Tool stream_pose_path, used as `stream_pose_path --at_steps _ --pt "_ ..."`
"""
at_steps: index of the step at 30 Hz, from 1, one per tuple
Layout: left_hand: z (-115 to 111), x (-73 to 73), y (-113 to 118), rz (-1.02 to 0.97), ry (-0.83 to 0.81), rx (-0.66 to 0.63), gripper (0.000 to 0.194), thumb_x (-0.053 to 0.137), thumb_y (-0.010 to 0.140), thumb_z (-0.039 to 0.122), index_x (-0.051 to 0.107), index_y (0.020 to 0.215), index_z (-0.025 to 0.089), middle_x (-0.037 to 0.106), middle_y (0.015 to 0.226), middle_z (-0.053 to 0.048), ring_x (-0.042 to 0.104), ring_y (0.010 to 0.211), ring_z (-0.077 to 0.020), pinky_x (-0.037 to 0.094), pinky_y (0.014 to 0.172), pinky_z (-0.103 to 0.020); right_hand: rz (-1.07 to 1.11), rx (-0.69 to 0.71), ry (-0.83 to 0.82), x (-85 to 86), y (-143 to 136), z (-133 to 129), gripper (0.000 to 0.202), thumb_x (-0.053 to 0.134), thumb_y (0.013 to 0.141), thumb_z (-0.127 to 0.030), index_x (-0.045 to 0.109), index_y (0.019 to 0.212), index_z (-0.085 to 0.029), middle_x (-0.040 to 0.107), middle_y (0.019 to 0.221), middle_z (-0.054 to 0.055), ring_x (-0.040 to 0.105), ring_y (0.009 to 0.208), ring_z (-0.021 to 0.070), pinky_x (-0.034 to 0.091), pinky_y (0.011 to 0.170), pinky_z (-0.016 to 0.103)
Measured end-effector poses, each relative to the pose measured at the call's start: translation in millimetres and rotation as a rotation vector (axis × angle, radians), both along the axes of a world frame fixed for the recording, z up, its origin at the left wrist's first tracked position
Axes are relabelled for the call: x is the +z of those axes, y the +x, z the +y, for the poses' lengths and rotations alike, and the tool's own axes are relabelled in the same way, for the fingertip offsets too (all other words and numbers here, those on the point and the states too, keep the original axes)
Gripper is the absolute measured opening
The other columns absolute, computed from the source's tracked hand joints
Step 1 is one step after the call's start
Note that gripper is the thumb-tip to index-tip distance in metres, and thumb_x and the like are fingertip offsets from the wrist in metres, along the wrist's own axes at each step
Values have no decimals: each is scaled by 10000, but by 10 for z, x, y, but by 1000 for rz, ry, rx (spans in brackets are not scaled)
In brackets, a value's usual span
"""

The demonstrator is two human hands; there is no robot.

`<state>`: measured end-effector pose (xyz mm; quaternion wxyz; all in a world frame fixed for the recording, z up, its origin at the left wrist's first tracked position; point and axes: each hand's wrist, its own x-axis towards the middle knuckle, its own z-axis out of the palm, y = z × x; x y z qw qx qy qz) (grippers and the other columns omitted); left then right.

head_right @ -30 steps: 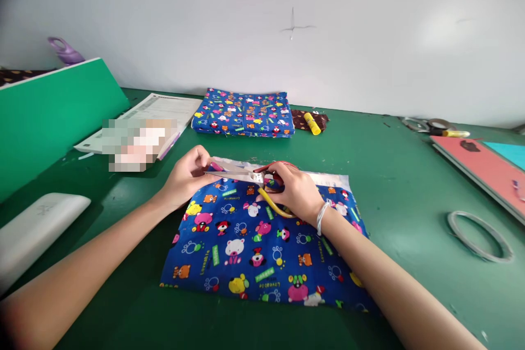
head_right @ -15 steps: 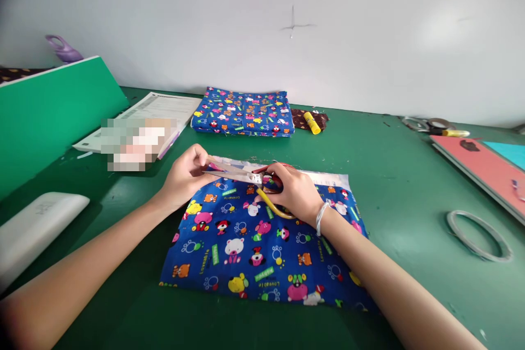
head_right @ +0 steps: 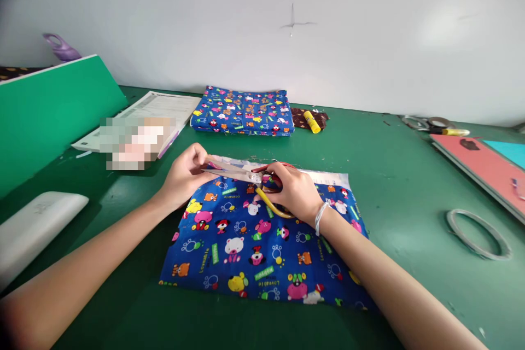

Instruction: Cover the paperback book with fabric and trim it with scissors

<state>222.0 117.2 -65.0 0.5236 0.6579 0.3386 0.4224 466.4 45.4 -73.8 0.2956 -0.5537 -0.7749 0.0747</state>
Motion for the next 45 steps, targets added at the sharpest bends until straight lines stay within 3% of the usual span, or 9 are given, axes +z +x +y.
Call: stream_pose_path --at_steps 16,22,39,45 --pt "6 0 -2 -5 -14 -19 370 670 667 144 321 762 223 532 714 61 551 649 -102 405 578 -224 -9 -5 25 -5 -4 -4 444 687 759 -544 597 1006 -186 711 906 64 667 761 194 495 618 292" --pt "9 -11 -2 -44 -30 -35 379 685 670 119 330 760 215 599 753 48 552 657 -89 405 592 -205 -20 -6 40 -10 1 -1 456 704 744 -540 604 1002 -178 707 875 58 657 720 181 481 593 278" --pt "21 -17 -7 -21 -13 -11 412 744 693 201 336 748 213 631 777 35 571 663 -89 431 603 -209 -39 -40 53 -58 16 -8 363 675 778 -500 587 940 -187 697 788 47 629 616 160 431 525 257" --pt "16 -26 -19 8 -27 7 390 769 699 267 399 808 215 623 772 29 633 722 -134 474 643 -239 78 -164 59 -60 32 25 438 673 752 -566 541 957 -202 679 831 59 626 683 192 478 585 300"
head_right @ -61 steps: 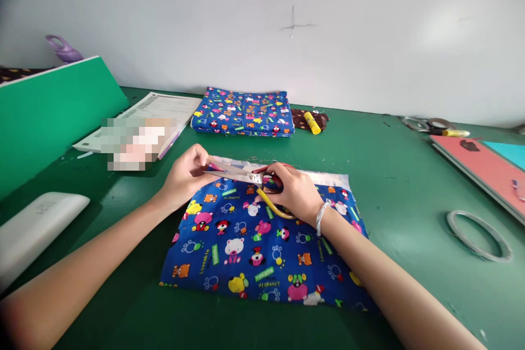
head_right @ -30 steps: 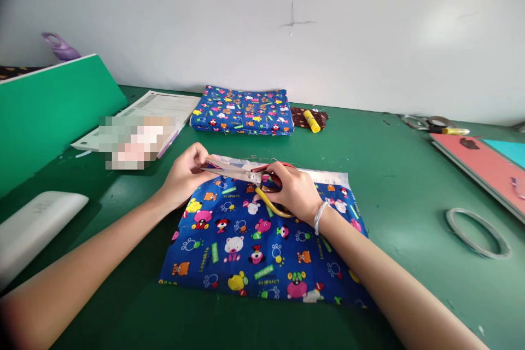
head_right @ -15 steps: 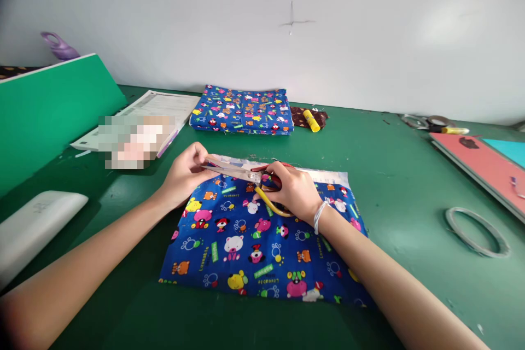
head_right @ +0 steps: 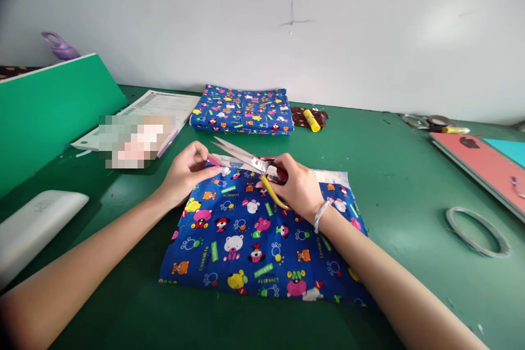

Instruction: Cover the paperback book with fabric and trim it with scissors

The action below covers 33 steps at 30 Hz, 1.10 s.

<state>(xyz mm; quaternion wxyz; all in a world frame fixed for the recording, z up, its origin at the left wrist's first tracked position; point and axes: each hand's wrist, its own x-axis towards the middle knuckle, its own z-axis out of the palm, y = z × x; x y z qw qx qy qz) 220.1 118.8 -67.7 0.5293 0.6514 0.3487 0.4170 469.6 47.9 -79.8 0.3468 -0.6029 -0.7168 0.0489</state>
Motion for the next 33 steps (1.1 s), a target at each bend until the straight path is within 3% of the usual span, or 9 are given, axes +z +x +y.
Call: stream_pose_path --at_steps 5,8,11,22,33 --pt "0 23 -9 51 47 -10 405 773 702 314 503 984 209 654 801 12 631 708 -137 494 632 -243 7 94 -4 -3 12 60 505 676 753 -553 498 1070 -204 633 1072 131 595 972 268 514 777 378" --pt "6 46 -30 213 124 -22 465 761 710 353 551 1100 214 671 883 -10 652 786 -169 522 701 -285 91 25 -45 -43 23 82 448 654 780 -543 493 1040 -215 637 1032 107 605 913 250 507 753 372" --pt "7 64 -45 410 223 -40 504 771 697 363 591 1154 250 691 1016 -14 645 958 -206 500 867 -342 187 -32 -99 -78 36 90 440 653 781 -544 502 1025 -211 636 889 59 605 765 210 494 673 340" --pt "30 31 -56 474 286 31 154 675 770 317 685 894 225 721 980 -5 661 898 -187 499 820 -305 232 -20 -126 -79 35 90 481 667 774 -531 543 1094 -193 602 771 22 565 690 180 469 618 312" --pt "84 15 -98 360 155 1 186 651 801 372 693 825 192 693 874 -40 617 764 -165 465 653 -252 172 -11 -109 -38 20 69 482 681 765 -537 575 1096 -203 636 804 28 596 685 176 485 619 303"
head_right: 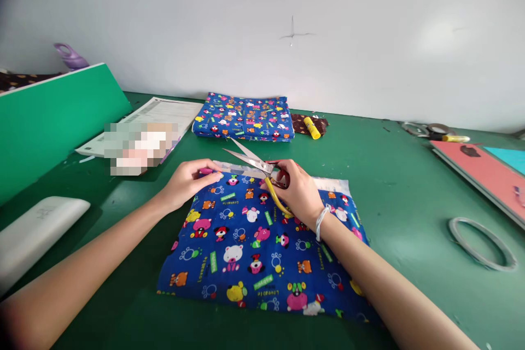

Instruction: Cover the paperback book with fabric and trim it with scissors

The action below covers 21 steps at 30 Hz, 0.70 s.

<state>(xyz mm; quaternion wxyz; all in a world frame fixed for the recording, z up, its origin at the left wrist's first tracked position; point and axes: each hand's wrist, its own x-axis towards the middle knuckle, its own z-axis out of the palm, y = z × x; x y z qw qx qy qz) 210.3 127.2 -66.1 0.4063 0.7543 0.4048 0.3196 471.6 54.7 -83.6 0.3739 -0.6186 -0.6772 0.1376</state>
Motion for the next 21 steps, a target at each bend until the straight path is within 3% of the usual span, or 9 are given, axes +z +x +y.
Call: stream_pose_path --at_steps 6,12,21 --pt "19 2 -17 16 13 -151 171 721 736 320 634 785 182 621 754 13 544 652 -114 421 614 -225 -21 -11 10 1 7 6 476 697 751 -526 582 1073 -195 657 849 41 618 732 190 495 648 310" --pt "31 -5 -18 -58 -82 -184 206 701 753 283 531 714 173 672 881 -23 610 791 -143 464 698 -243 -94 10 64 -12 16 15 462 705 752 -519 589 1060 -194 664 899 63 618 778 204 510 697 335" --pt "76 -34 -27 -56 -112 -163 268 741 705 297 504 669 178 688 836 -33 667 831 -193 509 700 -286 -366 226 163 117 66 -21 402 685 791 -491 600 1062 -207 686 1060 93 634 972 262 458 808 403"
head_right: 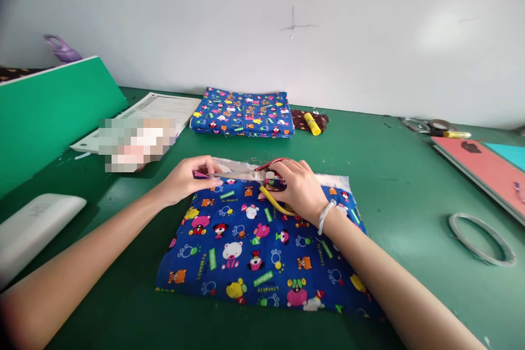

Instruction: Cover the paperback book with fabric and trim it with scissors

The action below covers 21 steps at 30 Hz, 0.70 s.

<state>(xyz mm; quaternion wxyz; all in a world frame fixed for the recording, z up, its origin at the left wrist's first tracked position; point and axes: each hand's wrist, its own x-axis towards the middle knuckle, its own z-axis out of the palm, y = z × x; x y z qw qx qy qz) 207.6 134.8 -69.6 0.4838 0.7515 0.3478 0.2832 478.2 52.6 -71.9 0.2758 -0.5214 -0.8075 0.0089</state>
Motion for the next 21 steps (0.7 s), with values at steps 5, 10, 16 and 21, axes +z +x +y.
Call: stream_pose_path --at_steps 5,10,16,21 --pt "31 -39 -24 -9 -9 -23 288 757 682 266 492 617 174 699 844 -47 674 838 -200 525 723 -312 -47 29 -33 81 7 -20 377 658 820 -462 609 1091 -205 675 1085 97 622 1020 259 449 852 417" --pt "35 -39 -31 -9 0 -38 269 742 697 243 498 612 171 693 836 -42 672 845 -186 521 737 -299 -48 39 -33 69 -3 -17 359 673 816 -442 609 1068 -195 667 1071 89 614 1021 247 456 899 411" --pt "38 -21 -20 -7 -7 -49 260 726 711 241 495 610 176 690 837 -50 679 875 -204 530 767 -325 -22 65 -50 9 8 -9 358 669 822 -421 600 1096 -200 663 1075 95 619 1011 243 497 880 404" --pt "53 -46 -31 -6 -3 -38 264 724 713 240 488 612 178 688 810 -42 683 901 -215 527 759 -317 -27 70 -67 12 18 0 346 667 823 -423 601 1091 -215 670 1071 93 631 999 245 517 861 407"
